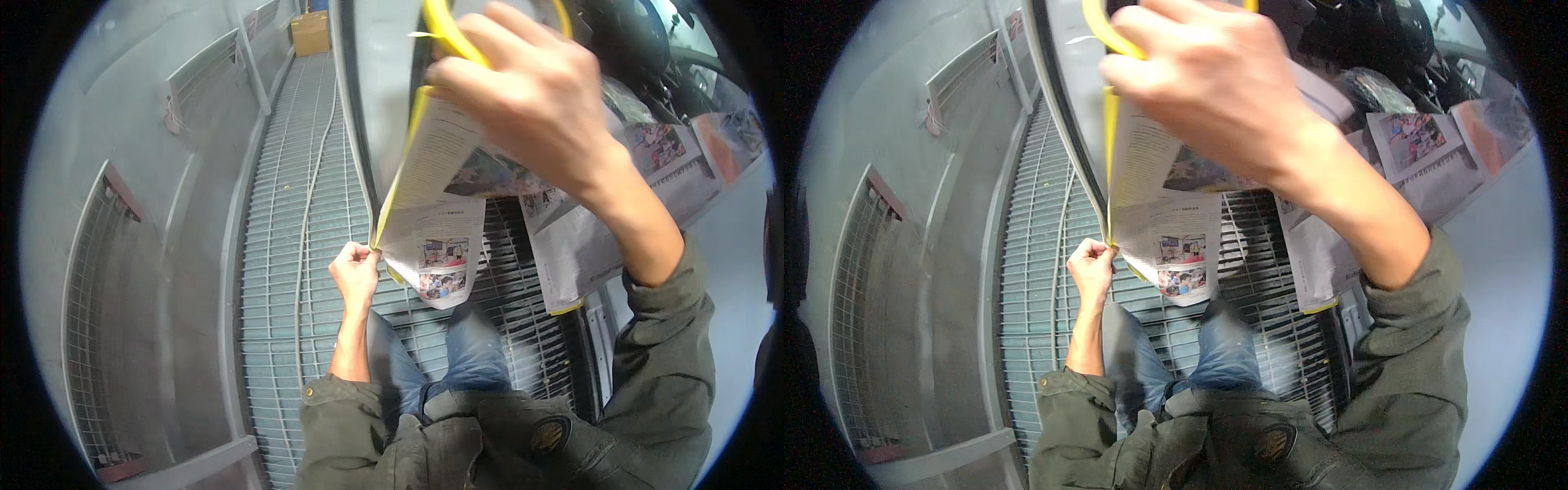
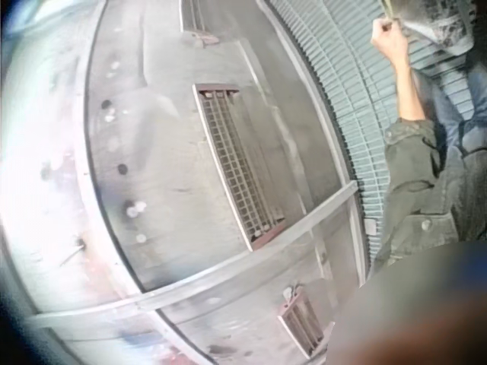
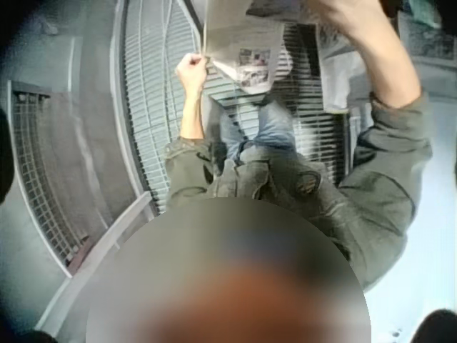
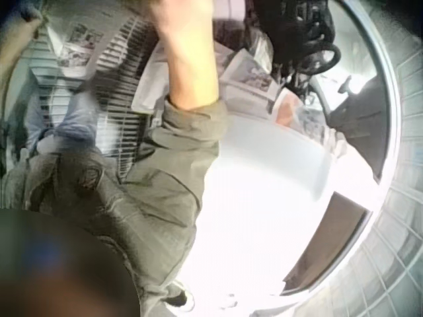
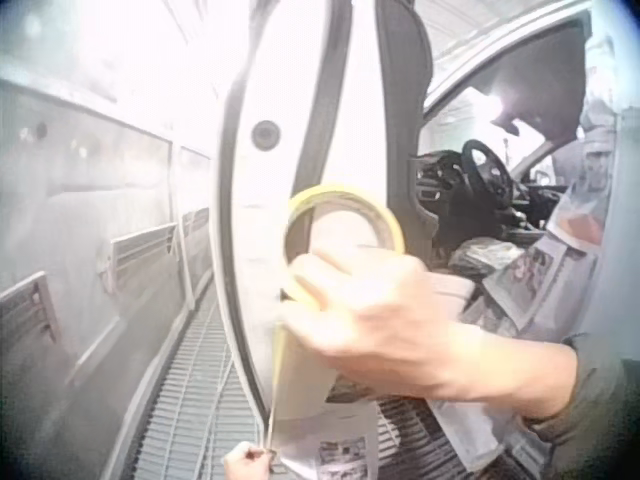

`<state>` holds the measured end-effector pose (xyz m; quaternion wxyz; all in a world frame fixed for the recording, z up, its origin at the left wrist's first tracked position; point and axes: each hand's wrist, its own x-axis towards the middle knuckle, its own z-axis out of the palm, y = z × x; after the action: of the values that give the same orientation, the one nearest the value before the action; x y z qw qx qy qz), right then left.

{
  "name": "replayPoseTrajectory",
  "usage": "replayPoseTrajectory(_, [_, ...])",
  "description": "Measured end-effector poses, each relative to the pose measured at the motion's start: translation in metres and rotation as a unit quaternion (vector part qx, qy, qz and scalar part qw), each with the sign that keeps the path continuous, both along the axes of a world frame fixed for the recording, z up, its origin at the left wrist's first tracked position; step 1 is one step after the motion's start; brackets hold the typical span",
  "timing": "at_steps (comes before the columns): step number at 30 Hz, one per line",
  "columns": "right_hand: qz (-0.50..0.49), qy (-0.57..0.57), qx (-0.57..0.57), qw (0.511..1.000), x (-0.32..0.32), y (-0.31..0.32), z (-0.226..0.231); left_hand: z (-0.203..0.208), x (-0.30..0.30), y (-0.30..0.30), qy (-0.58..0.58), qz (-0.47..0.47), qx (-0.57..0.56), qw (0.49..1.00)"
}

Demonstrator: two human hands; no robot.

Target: The person places newspaper sheets over the car door and window edges, then secures them with yellow masking tape. They smooth the paper and tape along the door frame and window line to protect adjacent surfaces.

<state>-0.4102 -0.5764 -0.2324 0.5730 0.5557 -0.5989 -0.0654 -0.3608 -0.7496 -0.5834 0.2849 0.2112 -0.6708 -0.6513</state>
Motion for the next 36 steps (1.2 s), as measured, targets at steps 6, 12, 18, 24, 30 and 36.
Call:
replayPoseTrajectory(6, [0.07,0.089,-0.051,0.992,-0.031,-0.029,-0.008,-0.001,0.004,-0.006,0.026,-0.046,-0.02,0.998])
replayPoseTrajectory(12, [0.037,0.034,-0.075,0.996,-0.023,-0.019,-0.014,0.007,0.01,-0.01,0.001,-0.062,-0.132,0.989])
replayPoseTrajectory(18, [0.047,0.035,-0.113,0.992,-0.031,-0.014,-0.02,0.01,0.007,-0.005,-0.012,-0.034,-0.137,0.99])
replayPoseTrajectory(24, [0.046,0.034,-0.123,0.991,-0.05,0.008,-0.024,0.016,-0.002,0.002,-0.019,-0.025,-0.2,0.979])
replayPoseTrajectory(30, [0.049,0.029,-0.127,0.99,-0.057,0.012,-0.024,0.018,0.004,0.001,-0.001,-0.002,-0.247,0.969])
replayPoseTrajectory(36, [0.045,0.025,-0.14,0.989,-0.054,0.006,-0.023,0.029,0.003,-0.004,-0.007,0.011,-0.318,0.948])
